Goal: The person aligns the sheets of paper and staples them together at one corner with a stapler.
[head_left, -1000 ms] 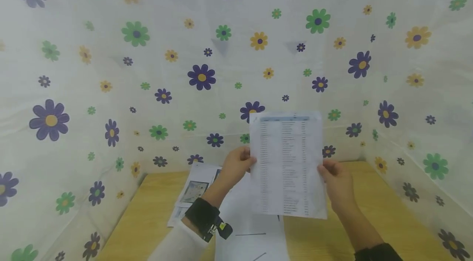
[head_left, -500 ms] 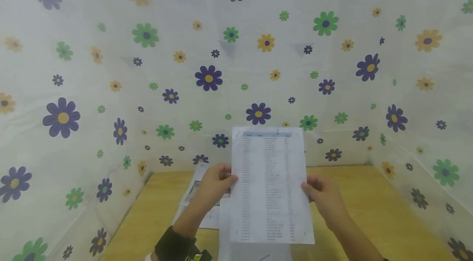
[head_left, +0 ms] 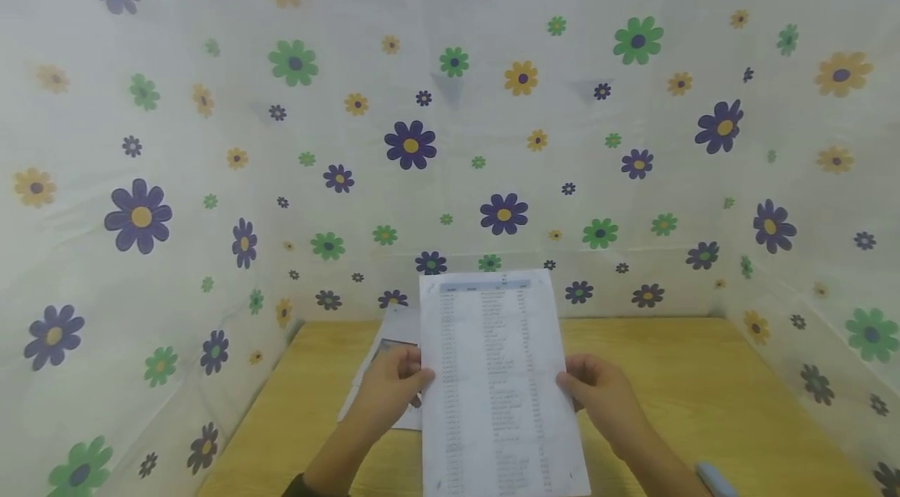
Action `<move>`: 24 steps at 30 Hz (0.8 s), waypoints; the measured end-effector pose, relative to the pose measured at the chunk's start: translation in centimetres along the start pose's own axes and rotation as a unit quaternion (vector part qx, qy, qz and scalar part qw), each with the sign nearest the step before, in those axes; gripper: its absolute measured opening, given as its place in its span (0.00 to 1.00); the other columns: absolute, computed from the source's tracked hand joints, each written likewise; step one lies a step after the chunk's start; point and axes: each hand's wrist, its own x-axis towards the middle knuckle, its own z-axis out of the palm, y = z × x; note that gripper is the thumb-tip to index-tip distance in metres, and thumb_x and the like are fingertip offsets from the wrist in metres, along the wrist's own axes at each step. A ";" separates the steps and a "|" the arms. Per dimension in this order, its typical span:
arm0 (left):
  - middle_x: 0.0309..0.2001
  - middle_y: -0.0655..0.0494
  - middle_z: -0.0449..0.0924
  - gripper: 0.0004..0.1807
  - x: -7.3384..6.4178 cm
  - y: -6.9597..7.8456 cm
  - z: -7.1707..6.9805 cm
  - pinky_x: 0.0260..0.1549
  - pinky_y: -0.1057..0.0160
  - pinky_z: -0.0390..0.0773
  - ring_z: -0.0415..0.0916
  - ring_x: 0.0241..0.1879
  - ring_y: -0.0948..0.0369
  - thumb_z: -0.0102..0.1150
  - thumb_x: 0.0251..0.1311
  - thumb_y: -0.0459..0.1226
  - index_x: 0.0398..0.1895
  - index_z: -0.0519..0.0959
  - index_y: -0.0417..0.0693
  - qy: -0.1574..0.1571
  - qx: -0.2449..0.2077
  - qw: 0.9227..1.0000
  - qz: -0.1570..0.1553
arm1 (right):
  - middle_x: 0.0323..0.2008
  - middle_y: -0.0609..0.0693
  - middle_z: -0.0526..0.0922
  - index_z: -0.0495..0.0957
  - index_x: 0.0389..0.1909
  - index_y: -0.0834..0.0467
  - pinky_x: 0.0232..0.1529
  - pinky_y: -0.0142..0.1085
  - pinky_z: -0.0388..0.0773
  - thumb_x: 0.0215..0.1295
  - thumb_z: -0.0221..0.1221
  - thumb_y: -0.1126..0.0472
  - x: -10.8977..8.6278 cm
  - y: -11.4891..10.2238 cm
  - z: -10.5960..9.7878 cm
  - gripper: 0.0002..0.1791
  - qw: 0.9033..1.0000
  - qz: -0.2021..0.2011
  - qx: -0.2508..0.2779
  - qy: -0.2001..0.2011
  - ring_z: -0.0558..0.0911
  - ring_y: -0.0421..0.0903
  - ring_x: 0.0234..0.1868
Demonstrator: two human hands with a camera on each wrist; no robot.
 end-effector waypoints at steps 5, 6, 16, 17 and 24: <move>0.37 0.48 0.86 0.18 -0.8 -1.5 -0.2 0.29 0.59 0.84 0.82 0.31 0.57 0.64 0.64 0.32 0.54 0.76 0.34 0.002 -0.010 1.000 -0.013 | 0.37 0.52 0.86 0.81 0.50 0.63 0.37 0.39 0.83 0.66 0.63 0.65 -0.3 0.8 1.0 0.13 0.999 0.020 -0.028 -0.019 0.85 0.49 0.34; 0.37 0.49 0.86 0.18 -0.9 -1.9 -0.2 0.28 0.59 0.84 0.82 0.31 0.57 0.64 0.64 0.33 0.55 0.76 0.33 0.001 -0.008 1.000 -0.017 | 0.36 0.52 0.86 0.82 0.49 0.63 0.37 0.40 0.83 0.66 0.63 0.65 -0.4 1.0 1.2 0.12 0.999 0.022 -0.034 -0.022 0.85 0.48 0.33; 0.35 0.53 0.86 0.19 -1.7 -5.5 0.6 0.27 0.59 0.83 0.81 0.29 0.59 0.65 0.63 0.34 0.54 0.76 0.33 -0.025 0.021 0.998 -0.050 | 0.31 0.51 0.84 0.82 0.45 0.64 0.28 0.39 0.81 0.62 0.66 0.67 -0.4 3.4 2.3 0.11 0.994 0.022 -0.104 -0.034 0.80 0.46 0.29; 0.34 0.53 0.86 0.19 -1.8 -5.8 0.7 0.27 0.59 0.83 0.81 0.29 0.59 0.65 0.63 0.35 0.54 0.76 0.33 -0.029 0.023 0.998 -0.056 | 0.31 0.50 0.84 0.82 0.45 0.64 0.28 0.39 0.80 0.62 0.66 0.67 -0.4 3.5 2.4 0.11 0.992 0.020 -0.115 -0.037 0.80 0.46 0.29; 0.32 0.53 0.85 0.17 -2.4 -6.8 1.7 0.26 0.59 0.83 0.81 0.28 0.60 0.65 0.62 0.33 0.51 0.78 0.32 -0.034 0.036 0.997 -0.064 | 0.32 0.50 0.84 0.82 0.45 0.66 0.29 0.40 0.81 0.61 0.67 0.67 -0.8 4.0 3.0 0.12 0.983 0.008 -0.173 -0.058 0.80 0.45 0.31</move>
